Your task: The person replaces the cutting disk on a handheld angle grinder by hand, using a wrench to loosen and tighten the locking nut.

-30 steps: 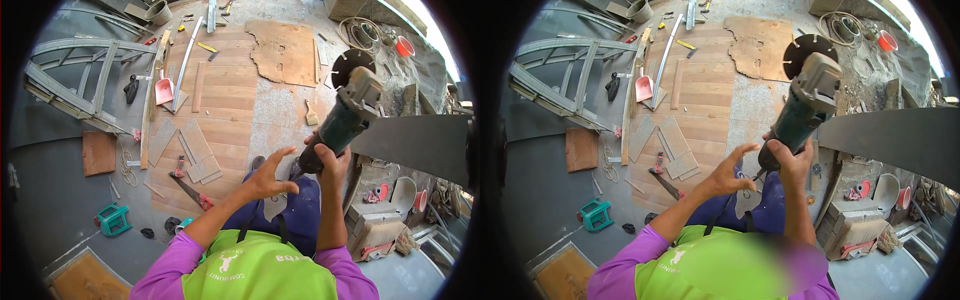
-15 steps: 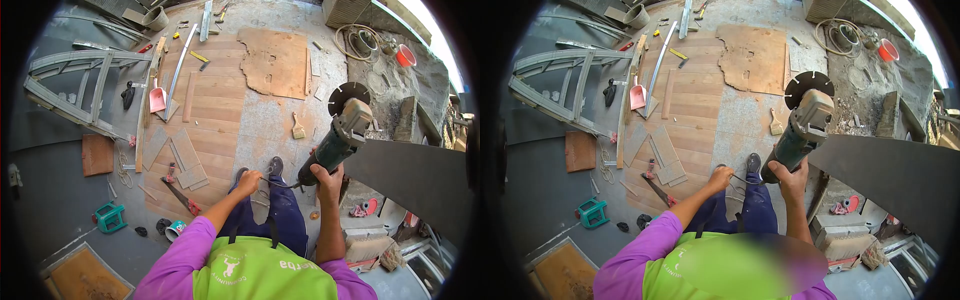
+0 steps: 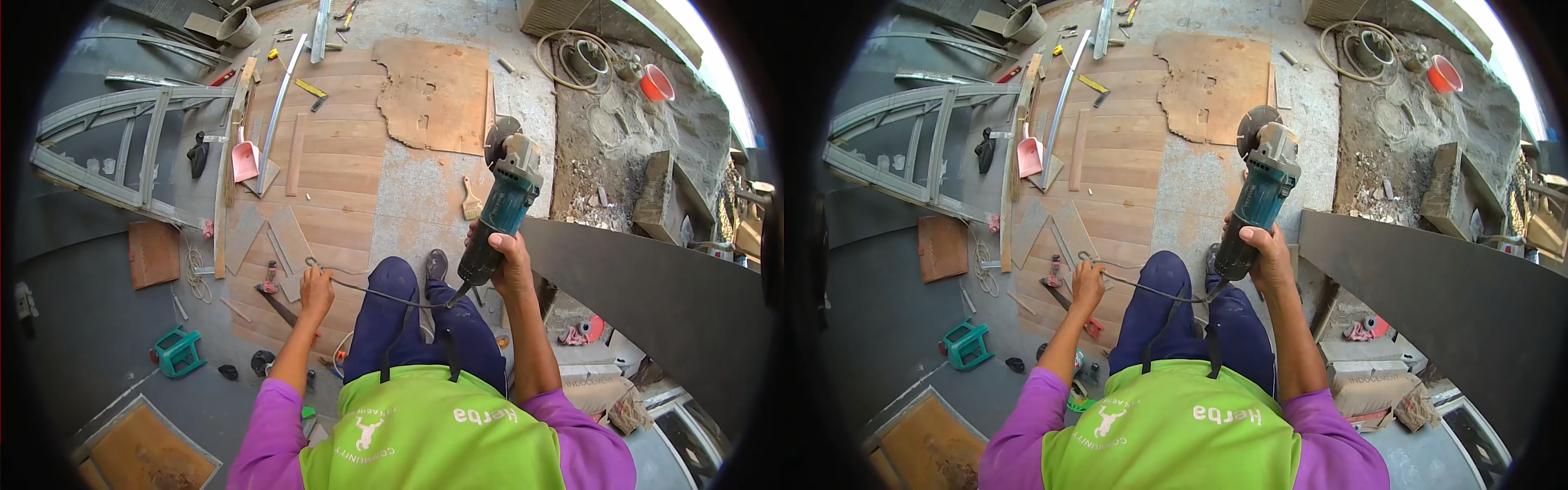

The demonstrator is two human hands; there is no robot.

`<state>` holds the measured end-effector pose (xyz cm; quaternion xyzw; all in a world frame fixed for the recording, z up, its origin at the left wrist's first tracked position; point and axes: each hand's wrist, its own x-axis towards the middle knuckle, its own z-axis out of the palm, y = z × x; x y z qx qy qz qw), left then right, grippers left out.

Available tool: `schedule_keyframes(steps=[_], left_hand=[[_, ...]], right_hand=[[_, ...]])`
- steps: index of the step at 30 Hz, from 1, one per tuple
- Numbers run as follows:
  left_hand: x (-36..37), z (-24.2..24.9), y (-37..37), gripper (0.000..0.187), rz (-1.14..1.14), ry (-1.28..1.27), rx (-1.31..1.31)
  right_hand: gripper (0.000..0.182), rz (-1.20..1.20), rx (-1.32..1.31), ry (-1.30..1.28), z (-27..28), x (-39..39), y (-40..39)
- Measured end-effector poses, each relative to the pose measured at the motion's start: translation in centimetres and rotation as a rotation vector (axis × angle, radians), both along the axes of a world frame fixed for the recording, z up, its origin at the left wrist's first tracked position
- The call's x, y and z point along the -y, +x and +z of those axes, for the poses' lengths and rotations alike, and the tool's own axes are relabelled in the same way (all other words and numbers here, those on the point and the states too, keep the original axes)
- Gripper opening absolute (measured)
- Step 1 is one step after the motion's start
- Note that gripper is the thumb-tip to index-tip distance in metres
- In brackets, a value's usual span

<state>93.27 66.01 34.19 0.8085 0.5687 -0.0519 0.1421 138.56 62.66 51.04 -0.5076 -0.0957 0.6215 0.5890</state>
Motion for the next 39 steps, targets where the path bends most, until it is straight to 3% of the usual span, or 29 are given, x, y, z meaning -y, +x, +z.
schedule_keyframes(steps=[6, 9, 12, 15, 16, 19, 22, 24, 28, 30, 31, 32, 34, 36, 37, 38, 39], left_hand=[[0.4, 11.3, -0.3, 0.008, 0.158, 0.198, 0.012], [-1.0, 12.0, 0.9, 0.007, 0.201, 0.293, 0.070], [-5.5, 11.0, 3.7, 0.009, 0.225, 0.358, 0.388], [-13.4, 9.2, 6.8, 0.018, 0.606, 0.005, 1.093], [-16.7, 10.0, 7.4, 0.019, 0.596, -0.083, 1.039], [-26.2, 9.8, 9.2, 0.026, 0.661, -0.533, 1.516], [-35.2, 10.6, 11.6, 0.038, 0.355, -0.417, 1.290], [-39.3, 14.2, 13.8, 0.062, 0.068, -0.011, 0.905], [-44.7, 27.1, 21.8, 0.095, -0.248, 0.106, 1.176], [-46.5, 31.2, 25.4, 0.096, -0.269, 0.161, 1.265], [-48.1, 31.9, 26.9, 0.089, -0.277, 0.342, 1.261], [-49.1, 32.0, 28.2, 0.082, -0.119, 0.240, 1.371], [-51.1, 32.2, 28.5, 0.082, 0.083, 0.117, 1.293], [-53.0, 31.8, 28.7, 0.080, 0.109, 0.424, 1.420], [-54.4, 32.1, 28.4, 0.080, 0.104, 0.505, 1.322], [-55.6, 32.3, 28.2, 0.079, 0.109, 0.576, 1.222], [-56.9, 32.4, 28.4, 0.076, 0.102, 0.504, 1.292]], right_hand=[[0.068, -0.003, -0.036, 0.173, 4.0, -5.6, 0.2], [0.072, -0.069, -0.045, 0.325, 7.7, -10.0, 0.5], [0.074, -0.176, -0.072, 0.576, 11.7, -15.5, 1.1], [0.073, -0.199, -0.183, 0.861, 15.1, -22.8, 2.9], [0.073, -0.197, -0.192, 0.944, 16.6, -25.4, 3.3], [0.067, -0.325, 0.135, 0.969, 21.3, -31.7, 3.1], [0.059, -0.597, 0.515, 0.995, 24.6, -38.7, 1.2], [0.051, -0.777, 0.766, 0.933, 26.4, -42.1, -0.7], [0.047, -0.593, 0.945, 0.930, 26.8, -47.5, -4.5], [0.043, -0.428, 1.010, 0.846, 26.7, -49.5, -7.1], [0.042, -0.421, 1.015, 0.822, 26.2, -50.8, -8.3], [0.041, -0.410, 1.019, 0.801, 25.3, -52.3, -8.9], [0.042, -0.392, 1.055, 0.714, 23.3, -55.3, -8.9], [0.042, -0.263, 0.894, 0.597, 23.7, -56.2, -9.6], [0.042, -0.280, 0.921, 0.639, 22.8, -57.9, -9.6], [0.042, -0.290, 0.948, 0.673, 21.8, -59.4, -9.3], [0.046, -0.239, 0.880, 0.695, 21.9, -60.5, -8.7]])
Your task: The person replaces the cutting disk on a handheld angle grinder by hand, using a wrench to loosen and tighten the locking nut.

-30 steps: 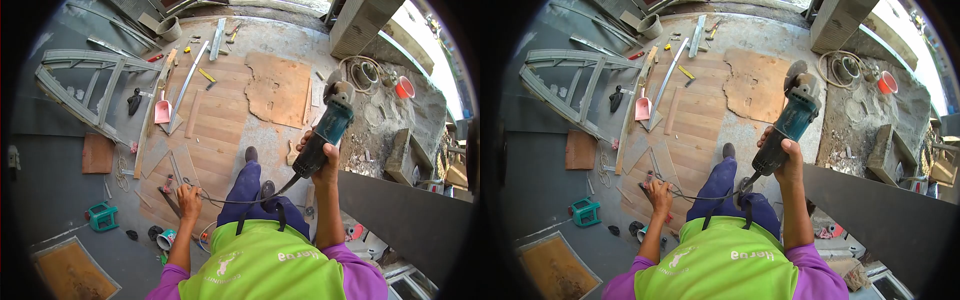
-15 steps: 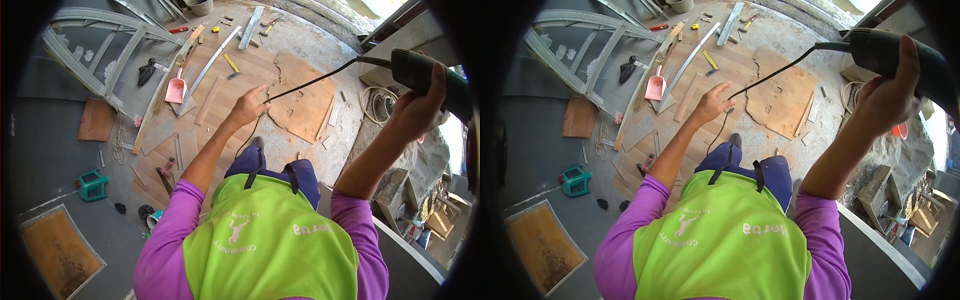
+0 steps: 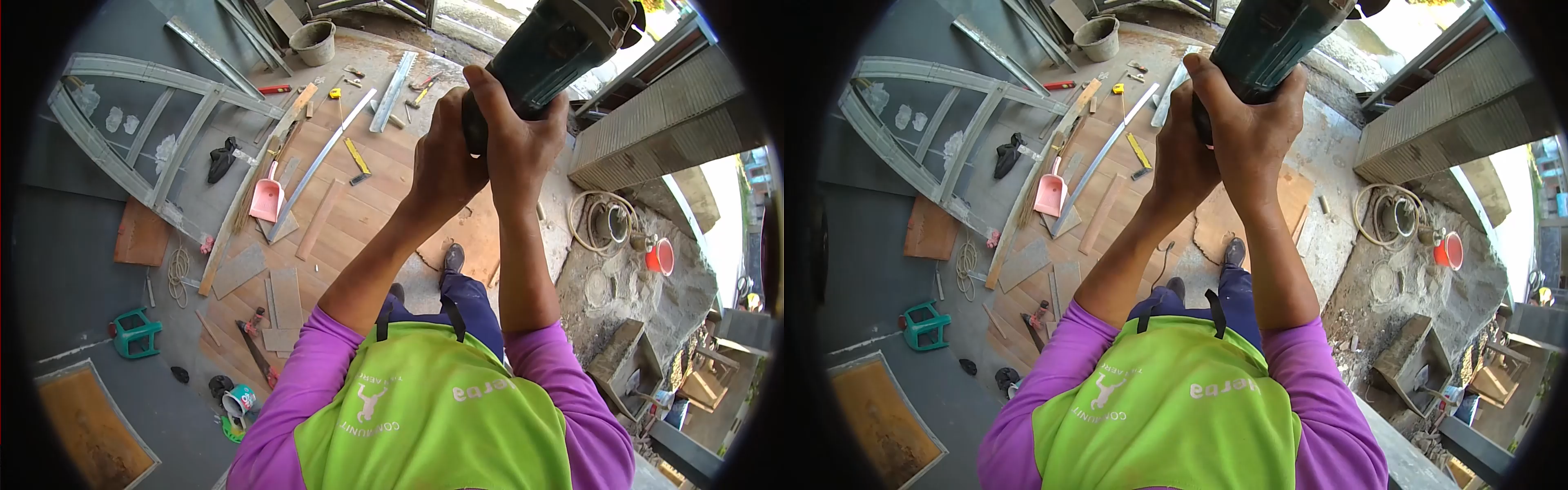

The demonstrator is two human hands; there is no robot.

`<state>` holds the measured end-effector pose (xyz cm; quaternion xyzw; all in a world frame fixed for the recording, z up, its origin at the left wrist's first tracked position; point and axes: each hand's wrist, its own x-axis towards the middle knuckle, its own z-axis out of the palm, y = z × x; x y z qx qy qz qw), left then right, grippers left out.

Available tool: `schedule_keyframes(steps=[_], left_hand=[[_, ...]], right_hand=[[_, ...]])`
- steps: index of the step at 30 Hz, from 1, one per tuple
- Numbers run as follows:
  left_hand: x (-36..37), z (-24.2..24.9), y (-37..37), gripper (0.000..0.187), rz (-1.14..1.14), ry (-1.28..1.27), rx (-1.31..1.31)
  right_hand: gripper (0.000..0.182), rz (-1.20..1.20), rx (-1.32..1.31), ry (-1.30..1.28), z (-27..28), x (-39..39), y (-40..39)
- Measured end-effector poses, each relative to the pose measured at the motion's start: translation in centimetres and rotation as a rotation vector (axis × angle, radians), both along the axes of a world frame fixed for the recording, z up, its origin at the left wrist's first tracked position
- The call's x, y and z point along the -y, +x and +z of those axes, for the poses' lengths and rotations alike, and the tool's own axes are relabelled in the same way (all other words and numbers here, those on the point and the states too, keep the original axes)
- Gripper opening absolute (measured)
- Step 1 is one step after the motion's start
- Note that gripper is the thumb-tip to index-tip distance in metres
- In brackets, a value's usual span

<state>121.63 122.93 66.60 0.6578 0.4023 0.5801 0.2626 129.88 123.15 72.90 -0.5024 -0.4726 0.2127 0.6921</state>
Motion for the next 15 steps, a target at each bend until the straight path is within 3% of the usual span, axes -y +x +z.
schedule_keyframes(steps=[2, 3, 5, 6, 7, 9, 10, 11, 12, 13, 15], left_hand=[[-3.0, 0.2, 0.0, 0.071, -0.108, -0.076, 0.114], [-4.9, -0.6, -0.4, 0.058, -0.223, -0.015, 0.205], [-5.5, 4.3, -3.1, 0.047, -0.712, -0.602, 0.396], [-7.0, 3.1, -3.1, 0.038, -0.862, -0.707, 0.530], [-8.1, 2.8, -2.6, 0.045, -1.012, -0.697, 0.606], [-10.9, -0.3, -0.5, 0.065, -1.476, -0.840, 0.869], [-10.7, -1.2, 0.8, 0.069, -1.485, -0.803, 0.870], [-11.4, -1.0, 1.1, 0.073, -1.503, -0.750, 0.834], [-11.3, 0.3, 0.5, 0.086, -1.233, -0.675, 0.580], [-10.8, 0.6, -1.0, 0.101, -1.145, -0.613, 0.417], [-9.1, -4.0, -4.2, 0.105, -0.770, -0.634, 0.317]], right_hand=[[0.054, 0.154, -0.099, -0.006, 0.1, -2.1, 1.5], [0.062, 0.328, -0.200, 0.051, 0.3, -3.4, 2.8], [0.069, 0.662, -0.248, -0.013, -0.4, -7.1, 6.7], [0.074, 1.010, -0.361, -0.066, -1.5, -9.6, 8.5], [0.084, 1.180, -0.439, -0.013, -1.8, -11.5, 8.0], [0.104, 1.747, -0.773, 0.106, -5.4, -16.9, 9.3], [0.114, 2.030, -0.898, 0.085, -7.2, -19.6, 10.0], [0.109, 1.960, -0.910, 0.108, -6.5, -19.9, 9.5], [0.104, 1.888, -0.919, 0.129, -5.7, -20.3, 9.0], [0.100, 1.771, -0.939, 0.094, -5.3, -20.3, 9.6], [0.091, 1.533, -0.958, 0.017, -4.6, -20.3, 10.6]])
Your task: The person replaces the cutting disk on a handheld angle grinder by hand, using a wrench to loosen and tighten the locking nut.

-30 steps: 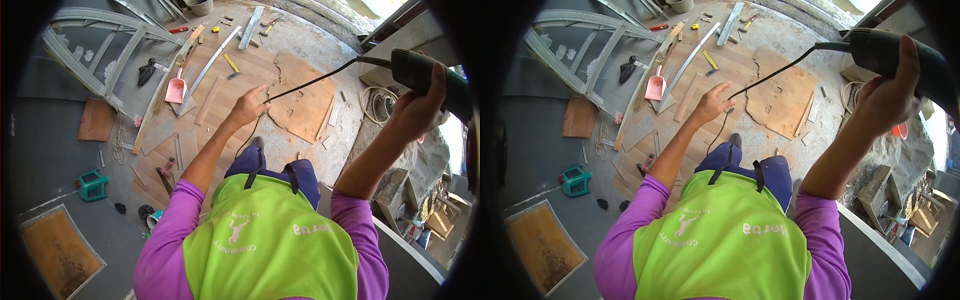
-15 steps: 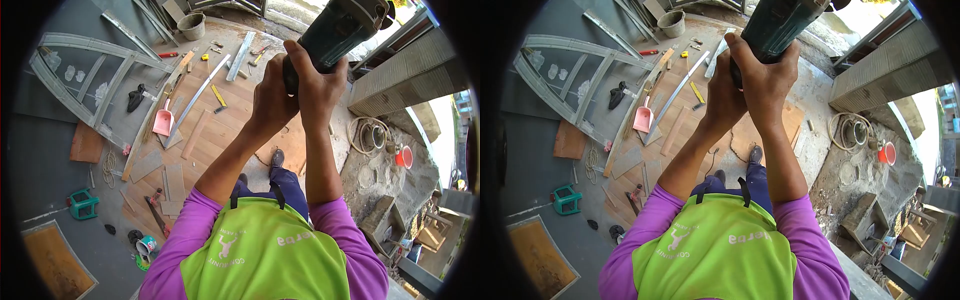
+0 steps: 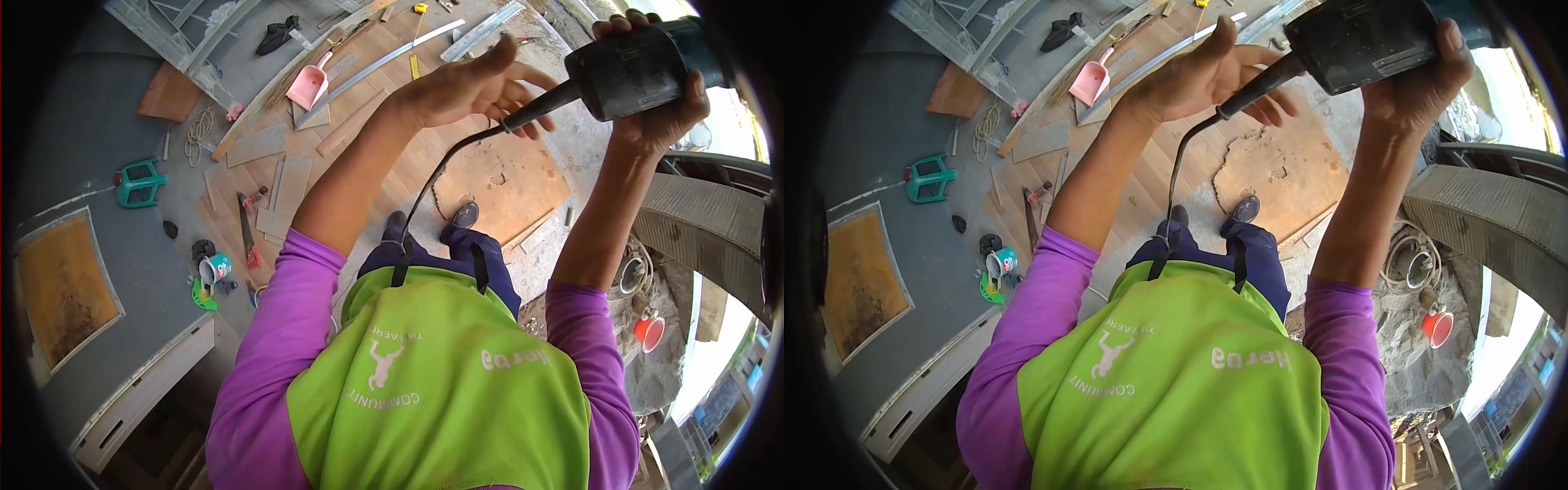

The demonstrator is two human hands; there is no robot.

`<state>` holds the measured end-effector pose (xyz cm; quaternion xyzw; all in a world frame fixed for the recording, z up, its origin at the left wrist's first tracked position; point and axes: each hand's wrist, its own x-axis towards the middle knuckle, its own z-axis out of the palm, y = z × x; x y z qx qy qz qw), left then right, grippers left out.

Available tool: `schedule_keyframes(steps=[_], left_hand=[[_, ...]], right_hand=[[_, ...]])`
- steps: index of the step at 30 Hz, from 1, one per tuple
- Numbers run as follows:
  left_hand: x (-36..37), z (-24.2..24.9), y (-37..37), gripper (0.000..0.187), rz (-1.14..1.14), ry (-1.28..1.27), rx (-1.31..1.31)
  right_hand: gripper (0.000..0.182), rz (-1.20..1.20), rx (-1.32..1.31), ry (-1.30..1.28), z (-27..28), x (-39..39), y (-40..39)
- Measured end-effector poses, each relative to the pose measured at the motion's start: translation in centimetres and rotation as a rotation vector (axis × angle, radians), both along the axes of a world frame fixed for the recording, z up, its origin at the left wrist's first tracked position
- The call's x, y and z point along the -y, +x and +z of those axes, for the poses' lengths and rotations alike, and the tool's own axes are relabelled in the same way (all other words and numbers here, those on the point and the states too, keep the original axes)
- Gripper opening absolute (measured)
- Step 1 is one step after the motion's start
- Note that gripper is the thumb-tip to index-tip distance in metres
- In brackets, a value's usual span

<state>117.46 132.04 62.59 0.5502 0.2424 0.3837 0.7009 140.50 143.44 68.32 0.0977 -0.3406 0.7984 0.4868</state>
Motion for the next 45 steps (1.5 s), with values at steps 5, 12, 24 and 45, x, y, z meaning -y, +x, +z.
schedule_keyframes(steps=[5, 12, 24, 45], left_hand=[[15.4, -23.1, -7.8, 0.088, 0.159, -0.516, -0.747], [27.7, -23.6, -8.4, 0.071, 0.049, -0.635, -0.441], [28.8, -14.2, -16.9, 0.026, 0.980, -0.248, -0.268], [23.4, -20.5, -8.5, 0.021, 0.549, -0.177, -0.540]], right_hand=[[0.079, -0.750, 0.443, -0.019, 4.4, 3.4, -0.2], [0.051, -1.053, 0.749, 0.585, 9.5, 2.7, -4.4], [0.049, -0.499, 1.700, 0.228, -0.5, 11.0, -8.1], [0.040, -0.845, 0.224, -0.138, 4.4, 19.5, -14.4]])
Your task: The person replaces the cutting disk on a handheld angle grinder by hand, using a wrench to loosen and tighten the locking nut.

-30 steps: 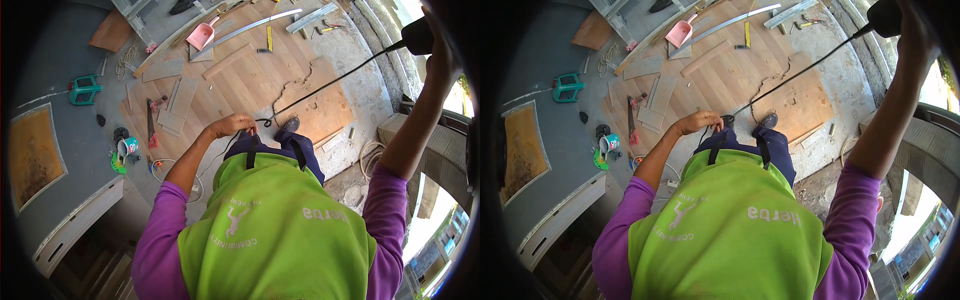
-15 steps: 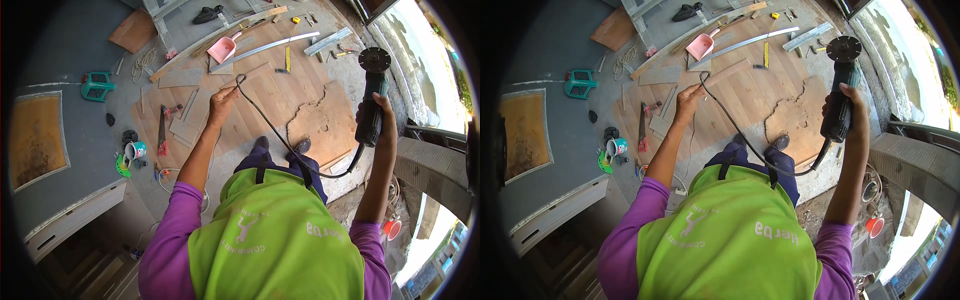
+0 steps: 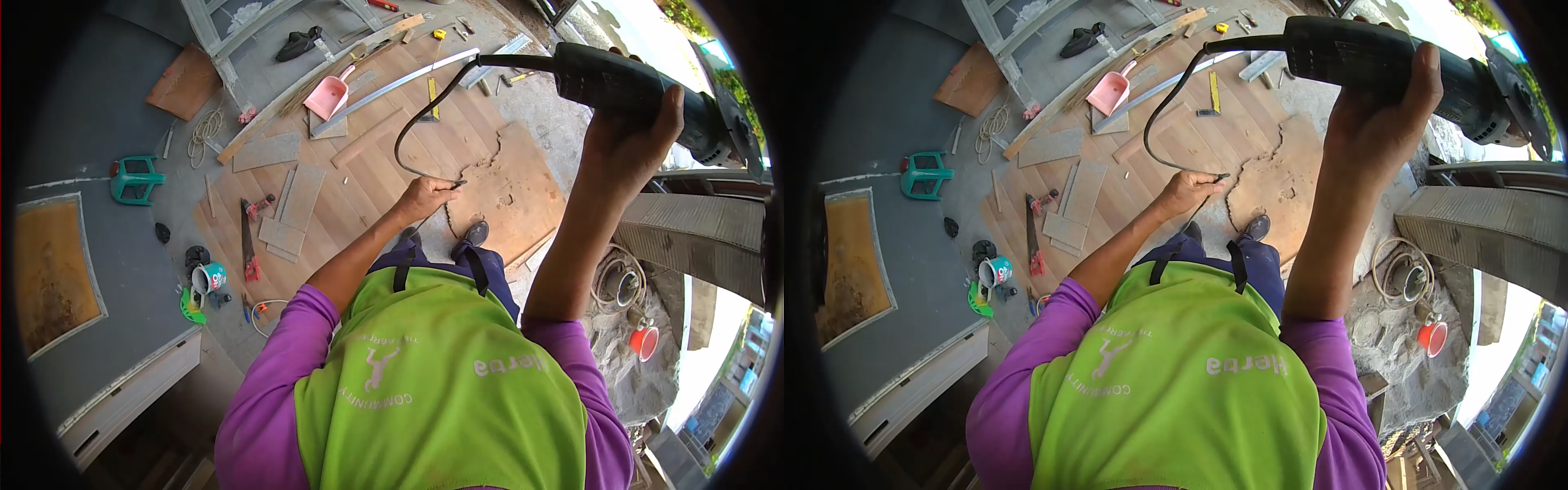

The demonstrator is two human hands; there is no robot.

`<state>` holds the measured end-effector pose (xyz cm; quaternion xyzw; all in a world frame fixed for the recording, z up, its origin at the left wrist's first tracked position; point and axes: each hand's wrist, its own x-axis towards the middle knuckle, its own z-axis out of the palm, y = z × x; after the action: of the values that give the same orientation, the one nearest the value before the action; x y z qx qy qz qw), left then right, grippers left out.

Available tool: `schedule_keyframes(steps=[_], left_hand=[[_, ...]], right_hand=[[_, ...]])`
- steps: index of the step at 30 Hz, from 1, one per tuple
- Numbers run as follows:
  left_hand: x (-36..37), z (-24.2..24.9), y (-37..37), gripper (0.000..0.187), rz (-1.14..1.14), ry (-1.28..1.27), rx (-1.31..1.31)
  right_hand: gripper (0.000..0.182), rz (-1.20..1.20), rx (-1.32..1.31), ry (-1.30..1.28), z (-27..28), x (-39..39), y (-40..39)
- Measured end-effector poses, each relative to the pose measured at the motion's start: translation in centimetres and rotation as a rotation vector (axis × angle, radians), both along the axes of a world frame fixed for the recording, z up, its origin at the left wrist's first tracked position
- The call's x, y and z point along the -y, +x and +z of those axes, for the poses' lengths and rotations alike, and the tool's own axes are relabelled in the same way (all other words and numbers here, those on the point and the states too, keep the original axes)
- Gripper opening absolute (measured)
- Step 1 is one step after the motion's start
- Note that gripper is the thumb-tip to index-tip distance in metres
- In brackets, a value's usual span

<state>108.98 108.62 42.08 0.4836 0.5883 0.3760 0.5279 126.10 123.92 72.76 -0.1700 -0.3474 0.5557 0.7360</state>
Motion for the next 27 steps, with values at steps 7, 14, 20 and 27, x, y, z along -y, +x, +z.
schedule_keyframes(steps=[7, 14, 20, 27], left_hand=[[3.2, 6.2, 1.1, 0.026, -0.337, -0.151, 0.204], [4.5, 13.5, -4.1, 0.021, -0.155, 0.061, 0.282], [2.5, 15.2, -12.2, 0.024, 0.232, 0.375, 0.519], [-1.1, 15.0, -15.8, 0.027, 0.487, 0.279, 0.750]], right_hand=[[0.074, -0.540, 0.640, 0.260, 1.3, -1.7, -2.2], [0.063, -0.055, 1.579, 0.222, 0.0, -3.8, -1.0], [0.057, 0.687, 1.220, -0.439, -5.3, -2.8, 0.3], [0.059, 0.839, 0.295, -0.592, -10.7, 1.4, 1.2]])
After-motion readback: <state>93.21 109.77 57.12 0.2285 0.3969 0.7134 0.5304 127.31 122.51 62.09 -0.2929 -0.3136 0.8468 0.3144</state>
